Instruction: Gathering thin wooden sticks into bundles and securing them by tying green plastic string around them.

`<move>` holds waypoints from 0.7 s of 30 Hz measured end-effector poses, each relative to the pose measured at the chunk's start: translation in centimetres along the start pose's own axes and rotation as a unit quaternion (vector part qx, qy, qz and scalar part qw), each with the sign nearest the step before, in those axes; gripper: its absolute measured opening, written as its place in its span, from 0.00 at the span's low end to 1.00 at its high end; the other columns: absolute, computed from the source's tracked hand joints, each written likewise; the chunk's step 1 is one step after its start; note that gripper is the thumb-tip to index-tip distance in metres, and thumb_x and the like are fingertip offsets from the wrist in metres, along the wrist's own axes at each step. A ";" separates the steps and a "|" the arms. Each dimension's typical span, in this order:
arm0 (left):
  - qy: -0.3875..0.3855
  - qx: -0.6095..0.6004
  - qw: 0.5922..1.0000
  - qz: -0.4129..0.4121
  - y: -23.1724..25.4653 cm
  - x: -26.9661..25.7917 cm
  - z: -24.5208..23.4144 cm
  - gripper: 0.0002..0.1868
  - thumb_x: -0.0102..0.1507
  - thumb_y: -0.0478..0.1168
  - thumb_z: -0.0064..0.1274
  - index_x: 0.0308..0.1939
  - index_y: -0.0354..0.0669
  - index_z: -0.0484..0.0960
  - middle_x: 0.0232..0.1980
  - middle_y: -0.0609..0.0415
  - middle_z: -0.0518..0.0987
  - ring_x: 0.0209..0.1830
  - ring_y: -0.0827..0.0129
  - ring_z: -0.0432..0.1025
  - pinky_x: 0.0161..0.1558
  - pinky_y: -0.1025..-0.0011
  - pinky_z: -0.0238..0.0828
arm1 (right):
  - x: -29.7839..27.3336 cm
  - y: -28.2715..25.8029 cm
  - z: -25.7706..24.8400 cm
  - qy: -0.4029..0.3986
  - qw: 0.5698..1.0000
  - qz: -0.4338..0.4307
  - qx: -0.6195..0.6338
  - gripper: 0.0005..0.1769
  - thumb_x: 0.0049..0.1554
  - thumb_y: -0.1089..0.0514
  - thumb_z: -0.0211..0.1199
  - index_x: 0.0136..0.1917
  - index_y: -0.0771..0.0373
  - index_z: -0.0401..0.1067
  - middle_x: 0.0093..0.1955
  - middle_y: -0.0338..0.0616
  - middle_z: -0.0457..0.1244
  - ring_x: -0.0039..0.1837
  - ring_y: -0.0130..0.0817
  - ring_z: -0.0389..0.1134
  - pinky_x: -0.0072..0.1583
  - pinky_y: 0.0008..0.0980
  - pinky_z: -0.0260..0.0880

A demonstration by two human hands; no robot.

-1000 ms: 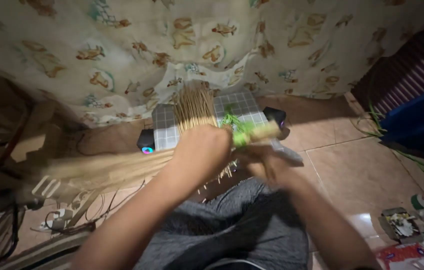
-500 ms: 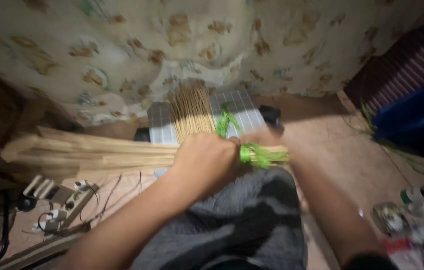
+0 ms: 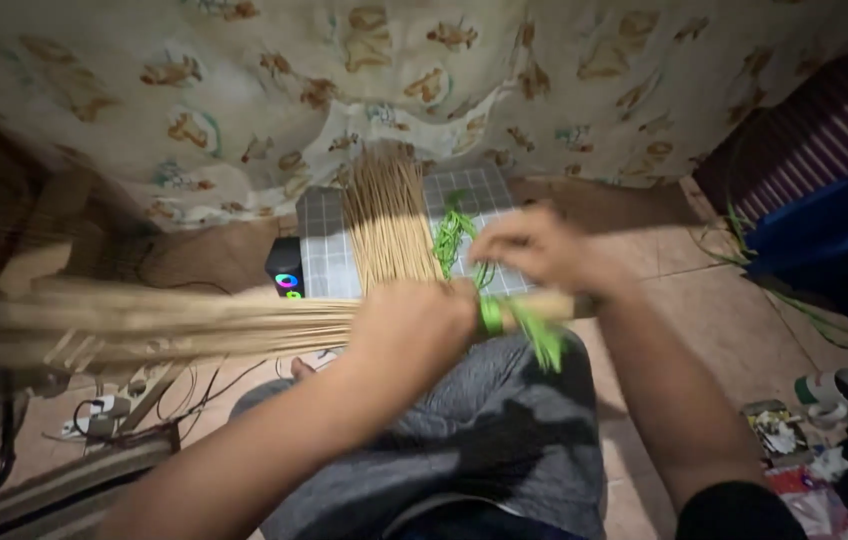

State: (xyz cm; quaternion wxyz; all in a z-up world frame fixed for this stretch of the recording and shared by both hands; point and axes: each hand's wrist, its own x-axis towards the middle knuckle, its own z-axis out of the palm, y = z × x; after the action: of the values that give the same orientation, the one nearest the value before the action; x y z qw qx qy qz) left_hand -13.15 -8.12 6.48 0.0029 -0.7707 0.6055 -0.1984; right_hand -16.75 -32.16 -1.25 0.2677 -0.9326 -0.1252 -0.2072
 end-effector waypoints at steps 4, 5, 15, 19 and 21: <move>0.031 0.044 0.992 -0.118 -4.5 0.7 1.4 0.12 0.61 0.32 0.44 0.41 0.29 0.82 0.22 0.47 0.80 0.22 0.53 0.80 0.24 0.53 0.76 | -2.8 -4.2 4.2 -0.059 0.981 -0.077 -0.170 0.20 0.58 0.39 0.62 0.54 0.55 0.68 0.51 0.44 0.67 0.51 0.43 0.72 0.52 0.42 0.72; 0.032 0.095 0.984 -0.150 -5.7 1.0 4.0 0.15 0.61 0.34 0.43 0.45 0.27 0.80 0.23 0.50 0.80 0.22 0.57 0.80 0.25 0.55 0.77 | -3.7 -11.6 1.3 -0.076 0.995 0.041 -0.042 0.10 0.64 0.49 0.57 0.42 0.51 0.70 0.35 0.36 0.71 0.39 0.43 0.75 0.39 0.37 0.74; 0.032 0.029 0.996 -0.076 -1.7 0.7 1.2 0.09 0.56 0.31 0.44 0.32 0.32 0.81 0.17 0.48 0.77 0.17 0.54 0.78 0.17 0.56 0.72 | 0.4 1.6 4.0 -0.028 0.974 0.013 0.223 0.18 0.48 0.59 0.74 0.53 0.61 0.81 0.45 0.47 0.72 0.49 0.42 0.74 0.55 0.42 0.74; 0.021 0.057 0.991 -0.115 -3.9 -0.1 7.4 0.08 0.58 0.30 0.47 0.30 0.39 0.83 0.20 0.52 0.78 0.20 0.56 0.78 0.19 0.57 0.73 | -6.5 -7.5 3.7 -0.077 0.995 0.057 0.001 0.04 0.59 0.59 0.58 0.48 0.55 0.73 0.39 0.36 0.67 0.41 0.36 0.69 0.47 0.34 0.70; 0.020 0.067 0.994 -0.080 -2.6 -1.3 9.0 0.09 0.56 0.30 0.49 0.28 0.44 0.84 0.20 0.55 0.78 0.21 0.56 0.79 0.19 0.55 0.73 | -6.1 -7.1 1.2 0.035 0.987 -0.052 -0.150 0.14 0.60 0.55 0.57 0.58 0.48 0.76 0.45 0.31 0.70 0.46 0.31 0.73 0.50 0.33 0.71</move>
State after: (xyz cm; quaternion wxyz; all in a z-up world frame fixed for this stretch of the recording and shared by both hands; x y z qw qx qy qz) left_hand -8.20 -8.37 -1.61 0.0270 -0.8108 0.5269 -0.2535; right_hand -24.23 -26.36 -1.76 0.1176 -0.9467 -0.1313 -0.2696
